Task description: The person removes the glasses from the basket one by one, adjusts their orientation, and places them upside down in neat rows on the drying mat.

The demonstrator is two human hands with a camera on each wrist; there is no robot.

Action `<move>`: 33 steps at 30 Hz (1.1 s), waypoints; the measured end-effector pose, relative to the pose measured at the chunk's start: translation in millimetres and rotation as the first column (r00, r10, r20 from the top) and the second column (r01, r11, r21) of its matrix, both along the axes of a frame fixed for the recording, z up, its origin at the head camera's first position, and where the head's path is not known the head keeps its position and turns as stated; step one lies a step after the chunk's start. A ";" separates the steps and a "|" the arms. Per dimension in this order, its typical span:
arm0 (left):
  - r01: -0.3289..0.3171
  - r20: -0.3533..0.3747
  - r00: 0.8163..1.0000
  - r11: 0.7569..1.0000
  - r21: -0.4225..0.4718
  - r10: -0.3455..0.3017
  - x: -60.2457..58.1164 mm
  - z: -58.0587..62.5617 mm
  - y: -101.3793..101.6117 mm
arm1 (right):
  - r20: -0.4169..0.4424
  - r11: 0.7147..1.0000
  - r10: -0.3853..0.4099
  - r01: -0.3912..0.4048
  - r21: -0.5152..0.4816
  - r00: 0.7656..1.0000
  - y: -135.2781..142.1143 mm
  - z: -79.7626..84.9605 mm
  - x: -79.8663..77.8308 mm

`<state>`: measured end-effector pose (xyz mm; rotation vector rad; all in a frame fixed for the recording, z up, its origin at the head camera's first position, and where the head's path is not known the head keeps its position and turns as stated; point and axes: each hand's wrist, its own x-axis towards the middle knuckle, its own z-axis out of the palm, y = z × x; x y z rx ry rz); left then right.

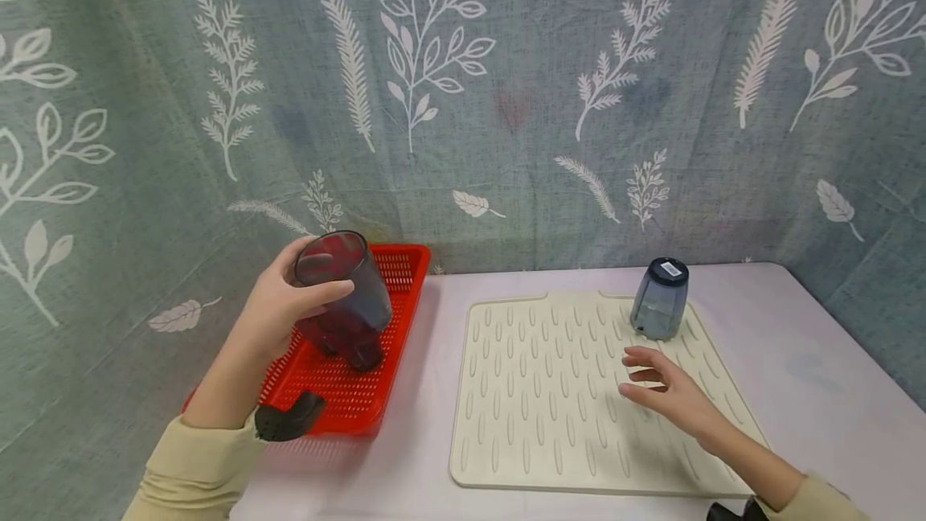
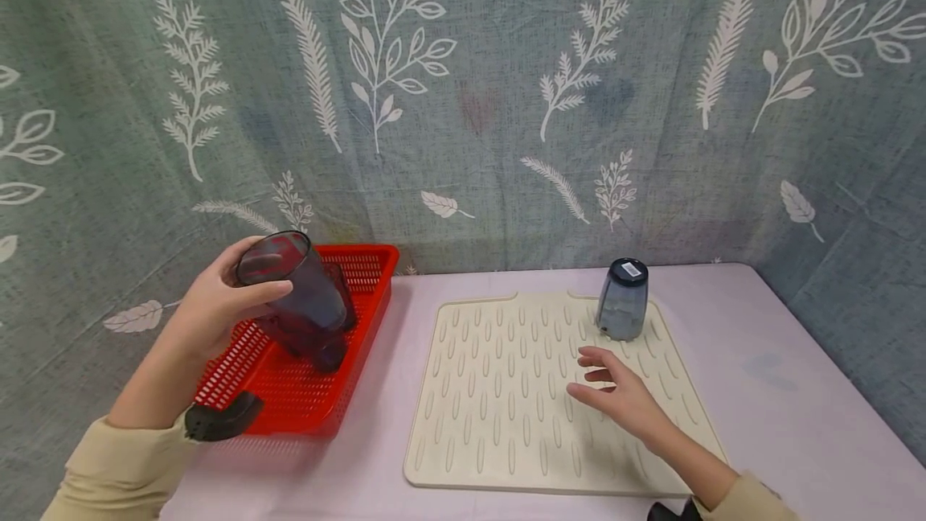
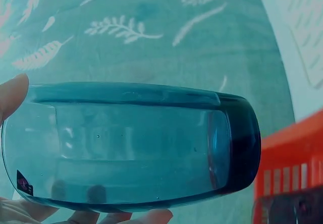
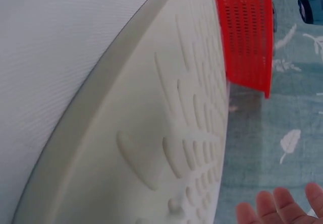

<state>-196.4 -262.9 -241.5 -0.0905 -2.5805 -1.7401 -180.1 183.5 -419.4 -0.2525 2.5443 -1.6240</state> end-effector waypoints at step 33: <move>0.040 -0.043 0.999 0.925 0.377 -0.025 -37.8 -44.3 87.7 | -0.023 0.989 -0.018 0.014 -0.150 1.000 -31.4 -1.6 -23.0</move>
